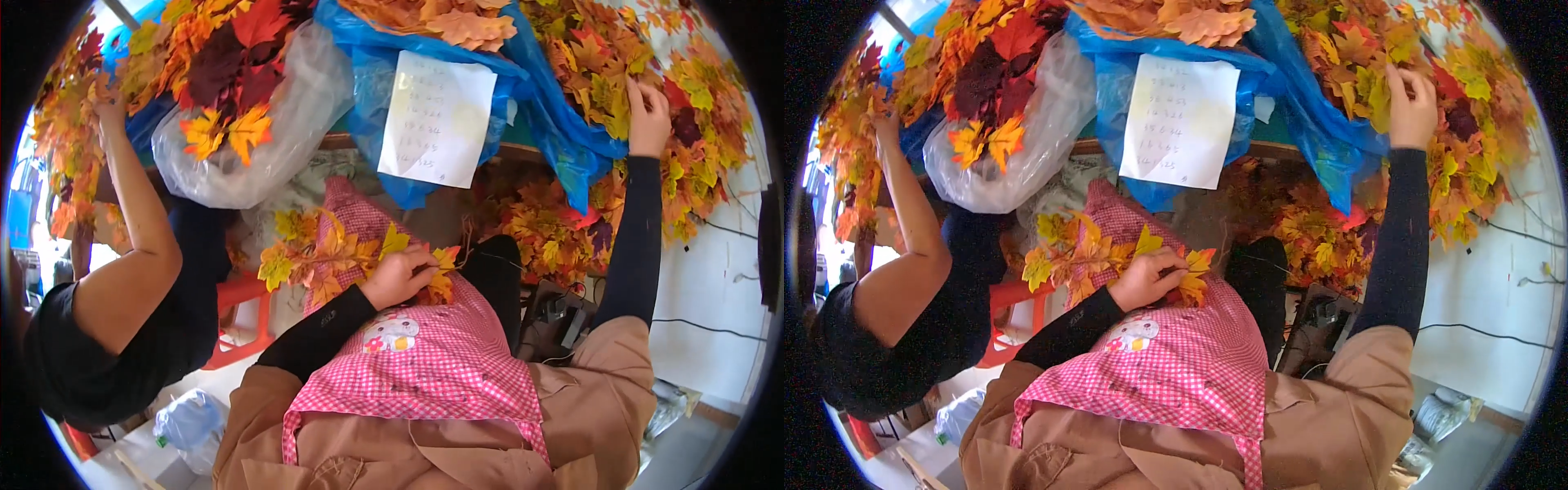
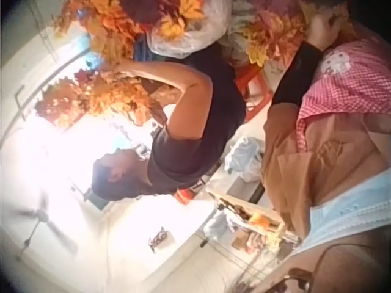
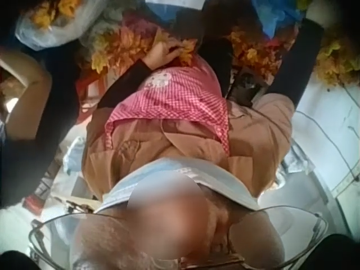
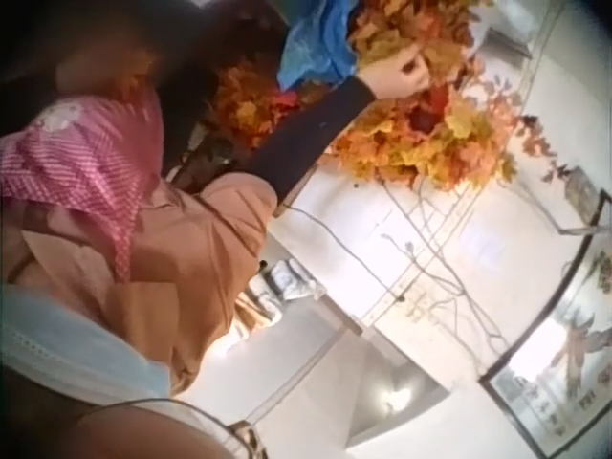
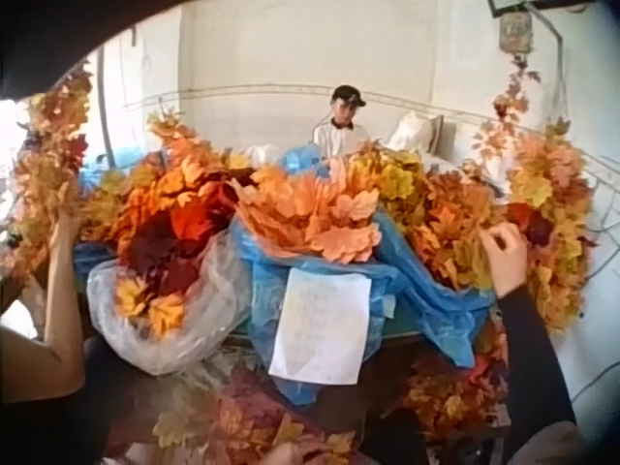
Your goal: Assembling artificial autumn leaf garlands by attaching individual plastic leaves to a central stem.
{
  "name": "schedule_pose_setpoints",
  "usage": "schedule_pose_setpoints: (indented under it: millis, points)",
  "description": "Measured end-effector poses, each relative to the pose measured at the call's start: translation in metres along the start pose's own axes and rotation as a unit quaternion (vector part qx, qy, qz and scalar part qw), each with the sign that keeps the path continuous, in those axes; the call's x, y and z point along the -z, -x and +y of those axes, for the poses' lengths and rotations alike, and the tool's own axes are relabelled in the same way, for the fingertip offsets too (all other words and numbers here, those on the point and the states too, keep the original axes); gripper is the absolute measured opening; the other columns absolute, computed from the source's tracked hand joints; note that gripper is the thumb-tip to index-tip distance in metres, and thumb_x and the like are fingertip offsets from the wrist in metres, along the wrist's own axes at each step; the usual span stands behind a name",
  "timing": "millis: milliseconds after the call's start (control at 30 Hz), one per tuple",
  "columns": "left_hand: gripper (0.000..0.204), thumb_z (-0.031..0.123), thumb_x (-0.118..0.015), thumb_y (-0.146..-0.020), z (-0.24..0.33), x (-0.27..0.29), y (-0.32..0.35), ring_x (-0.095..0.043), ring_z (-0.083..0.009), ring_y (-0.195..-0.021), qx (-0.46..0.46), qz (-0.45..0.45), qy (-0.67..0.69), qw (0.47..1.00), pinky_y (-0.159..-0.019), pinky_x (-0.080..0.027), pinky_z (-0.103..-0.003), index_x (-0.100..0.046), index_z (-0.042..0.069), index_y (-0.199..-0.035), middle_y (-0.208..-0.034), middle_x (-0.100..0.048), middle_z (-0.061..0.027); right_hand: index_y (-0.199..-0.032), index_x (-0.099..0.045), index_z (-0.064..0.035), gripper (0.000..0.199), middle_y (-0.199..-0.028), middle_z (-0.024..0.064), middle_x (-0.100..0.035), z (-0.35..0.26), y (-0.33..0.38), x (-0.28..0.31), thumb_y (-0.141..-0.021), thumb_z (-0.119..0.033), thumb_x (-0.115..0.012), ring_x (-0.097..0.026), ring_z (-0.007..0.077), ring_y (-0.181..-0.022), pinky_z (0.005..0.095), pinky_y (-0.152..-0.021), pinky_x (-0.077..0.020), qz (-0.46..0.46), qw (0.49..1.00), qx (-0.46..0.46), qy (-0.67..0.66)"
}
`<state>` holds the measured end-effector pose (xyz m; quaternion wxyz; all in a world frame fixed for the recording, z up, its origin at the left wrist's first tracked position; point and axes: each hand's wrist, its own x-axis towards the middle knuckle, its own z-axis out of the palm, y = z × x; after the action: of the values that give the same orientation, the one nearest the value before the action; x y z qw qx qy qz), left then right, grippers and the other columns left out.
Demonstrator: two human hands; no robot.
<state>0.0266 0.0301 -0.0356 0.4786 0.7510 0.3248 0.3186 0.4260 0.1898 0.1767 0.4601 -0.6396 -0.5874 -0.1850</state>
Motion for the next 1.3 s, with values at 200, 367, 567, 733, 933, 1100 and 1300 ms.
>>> schedule_pose_setpoints:
  millis: [200, 367, 567, 733, 933, 1100, 1300]
  points:
    - [0.015, 0.005, -0.068, -0.076, 0.038, 0.005, 0.005, -0.063, -0.0297, -0.097, -0.123, 0.073, -0.114, 0.983, -0.083, -0.052, -0.037, -0.067, 0.003, -0.091, -0.125, -0.053, -0.018, -0.077, -0.059, -0.0025, 0.009, -0.091, 0.0103, -0.055, -0.112, 0.116, 0.036, -0.078, -0.008, -0.066, -0.055, 0.0262, -0.091, 0.0347, -0.084, -0.0433, -0.36, 0.917, 0.137, -0.103]
    - [0.017, 0.01, -0.067, -0.076, 0.044, 0.001, 0.008, -0.064, -0.0324, -0.097, -0.129, 0.07, -0.103, 0.984, -0.08, -0.053, -0.037, -0.067, 0.004, -0.092, -0.126, -0.053, -0.0191, -0.074, -0.057, -0.002, 0.018, -0.093, 0.0088, -0.055, -0.159, 0.222, 0.033, -0.074, -0.01, -0.073, -0.055, 0.0247, -0.089, 0.0345, -0.077, -0.0451, -0.559, 0.773, 0.065, -0.294]
    - [0.014, 0.011, -0.064, -0.078, 0.037, -0.006, 0.019, -0.064, -0.0307, -0.078, -0.078, 0.046, -0.03, 0.995, -0.067, -0.052, -0.037, -0.063, 0.002, -0.088, -0.09, -0.062, -0.0113, -0.08, -0.058, -0.0029, 0.011, -0.097, 0.008, -0.062, -0.176, 0.264, 0.018, -0.08, -0.005, -0.068, -0.058, 0.0245, -0.096, 0.0352, -0.088, -0.0455, -0.386, 0.854, 0.151, -0.316]
    - [0.013, 0.006, -0.063, -0.078, 0.041, -0.006, 0.026, -0.065, -0.0296, -0.078, -0.046, 0.047, -0.027, 0.997, -0.069, -0.053, -0.034, -0.065, 0.004, -0.09, -0.087, -0.064, -0.0124, -0.089, -0.056, -0.0031, 0.011, -0.082, 0.0085, -0.064, -0.159, 0.288, 0.005, -0.094, -0.012, -0.056, -0.062, 0.0173, -0.086, 0.0322, -0.087, -0.0482, -0.338, 0.73, -0.252, -0.538]
    - [0.015, 0.014, -0.064, -0.083, 0.039, -0.006, 0.024, -0.067, -0.0293, -0.079, 0.027, 0.105, -0.147, 0.983, -0.069, -0.053, -0.035, -0.068, 0.004, -0.092, -0.086, -0.067, -0.0151, -0.095, -0.054, -0.0022, 0.013, -0.074, 0.0029, -0.055, -0.147, 0.279, -0.004, -0.095, -0.015, -0.056, -0.054, 0.0132, -0.071, 0.0282, -0.07, -0.046, -0.416, 0.838, -0.146, -0.32]
    - [0.015, 0.012, -0.065, -0.083, 0.042, 0.004, 0.012, -0.066, -0.0253, -0.076, 0.047, 0.182, -0.101, 0.977, -0.067, -0.052, -0.033, -0.067, 0.002, -0.094, -0.085, -0.068, -0.0136, -0.096, -0.055, -0.0011, 0.007, -0.083, 0.0055, -0.056, -0.151, 0.282, -0.007, -0.094, -0.006, -0.05, -0.054, 0.0121, -0.08, 0.0261, -0.075, -0.0451, -0.467, 0.81, -0.099, -0.342]
    - [0.015, 0.007, -0.063, -0.087, 0.041, 0.01, 0.004, -0.062, -0.0088, -0.073, 0.047, 0.197, -0.01, 0.979, -0.066, -0.05, -0.024, -0.066, -0.001, -0.099, -0.081, -0.068, -0.0058, -0.097, -0.064, 0.0007, 0.01, -0.088, 0.004, -0.061, -0.158, 0.256, -0.002, -0.089, -0.001, -0.058, -0.06, 0.0133, -0.083, 0.0247, -0.076, -0.0466, -0.436, 0.835, -0.043, -0.333]
